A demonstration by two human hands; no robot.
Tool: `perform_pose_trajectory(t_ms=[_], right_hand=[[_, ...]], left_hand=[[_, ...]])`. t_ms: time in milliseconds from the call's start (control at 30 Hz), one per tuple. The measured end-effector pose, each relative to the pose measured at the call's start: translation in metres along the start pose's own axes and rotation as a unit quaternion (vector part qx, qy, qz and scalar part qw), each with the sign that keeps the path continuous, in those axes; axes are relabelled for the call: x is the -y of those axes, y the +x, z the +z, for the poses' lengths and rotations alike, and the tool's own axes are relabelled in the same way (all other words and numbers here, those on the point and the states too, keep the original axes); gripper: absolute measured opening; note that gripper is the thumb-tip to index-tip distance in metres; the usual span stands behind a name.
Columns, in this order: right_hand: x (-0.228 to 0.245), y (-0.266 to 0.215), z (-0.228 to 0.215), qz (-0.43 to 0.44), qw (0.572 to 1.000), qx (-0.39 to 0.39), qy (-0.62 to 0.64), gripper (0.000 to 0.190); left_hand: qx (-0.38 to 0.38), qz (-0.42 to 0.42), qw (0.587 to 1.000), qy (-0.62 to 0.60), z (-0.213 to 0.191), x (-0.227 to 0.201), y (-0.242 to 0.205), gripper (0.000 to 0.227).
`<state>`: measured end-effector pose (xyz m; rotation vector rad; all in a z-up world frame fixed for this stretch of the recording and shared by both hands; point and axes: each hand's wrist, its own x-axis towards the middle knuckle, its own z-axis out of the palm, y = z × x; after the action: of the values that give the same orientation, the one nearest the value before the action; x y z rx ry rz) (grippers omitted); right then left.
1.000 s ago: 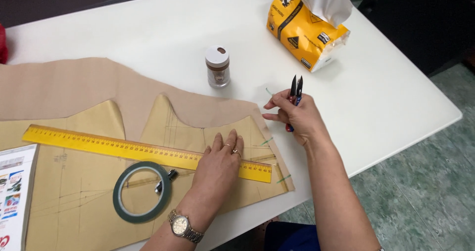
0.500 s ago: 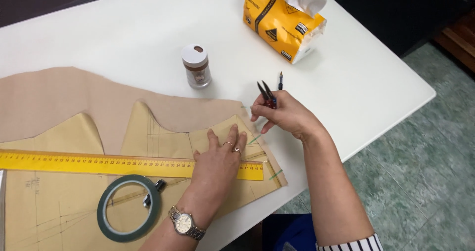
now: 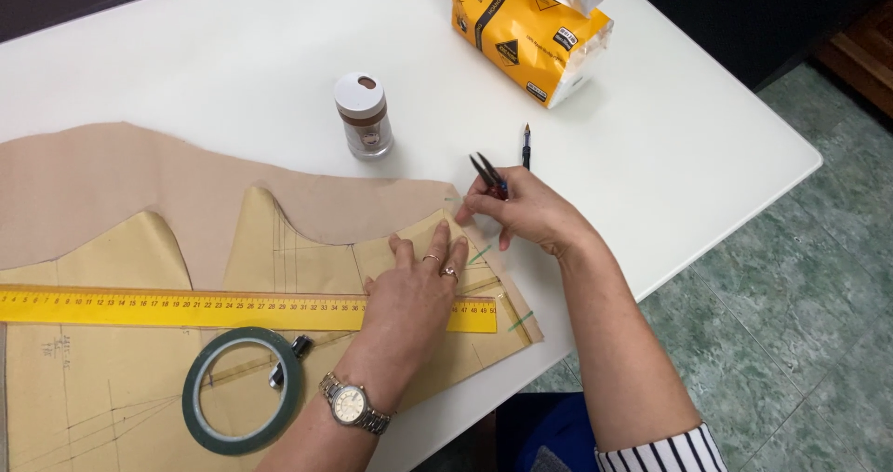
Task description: The person moves from a sewing station to a white table and begins working on a large paper pattern. They use a yellow ruler to measure sections of the pattern and apply pieces of green tape to secure or mark specific points along the edges.
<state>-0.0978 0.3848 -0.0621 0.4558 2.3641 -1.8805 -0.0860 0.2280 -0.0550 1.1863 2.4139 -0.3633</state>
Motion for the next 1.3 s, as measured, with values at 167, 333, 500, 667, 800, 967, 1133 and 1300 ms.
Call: perform_pose_trajectory(t_ms=[167,333,500,667,800,967,1133,1300], right_hand=[[0.007,-0.003,-0.005,-0.018,1.000,-0.012,0.017,0.011],[0.007,0.001,0.008,-0.012,1.000,0.003,0.021,0.015],[0.006,0.003,0.012,-0.001,1.000,0.009,-0.018,0.014],[-0.007,0.009,0.011,-0.005,1.000,-0.005,-0.029,0.013],[-0.006,0.006,0.010,-0.016,0.998,-0.015,-0.052,0.012],[-0.005,0.004,0.010,-0.023,0.999,-0.017,-0.045,0.010],[-0.005,0.005,0.008,-0.025,0.998,-0.020,-0.049,0.009],[-0.010,0.008,0.008,-0.034,0.999,-0.020,-0.036,0.009]], left_hand=[[-0.013,-0.004,1.000,0.005,0.005,0.002,0.005,0.081],[-0.009,-0.005,1.000,0.010,0.005,0.002,0.008,0.082],[-0.013,-0.005,1.000,-0.006,0.009,0.002,0.009,0.080],[-0.020,-0.015,0.999,-0.025,0.009,0.002,0.003,0.071],[-0.080,-0.012,0.996,-0.034,0.019,0.004,0.005,0.060],[-0.131,0.005,0.991,-0.015,0.034,0.010,0.012,0.054],[-0.152,0.001,0.988,0.003,0.035,0.010,0.011,0.051],[-0.165,0.001,0.986,-0.009,0.034,0.011,0.010,0.050]])
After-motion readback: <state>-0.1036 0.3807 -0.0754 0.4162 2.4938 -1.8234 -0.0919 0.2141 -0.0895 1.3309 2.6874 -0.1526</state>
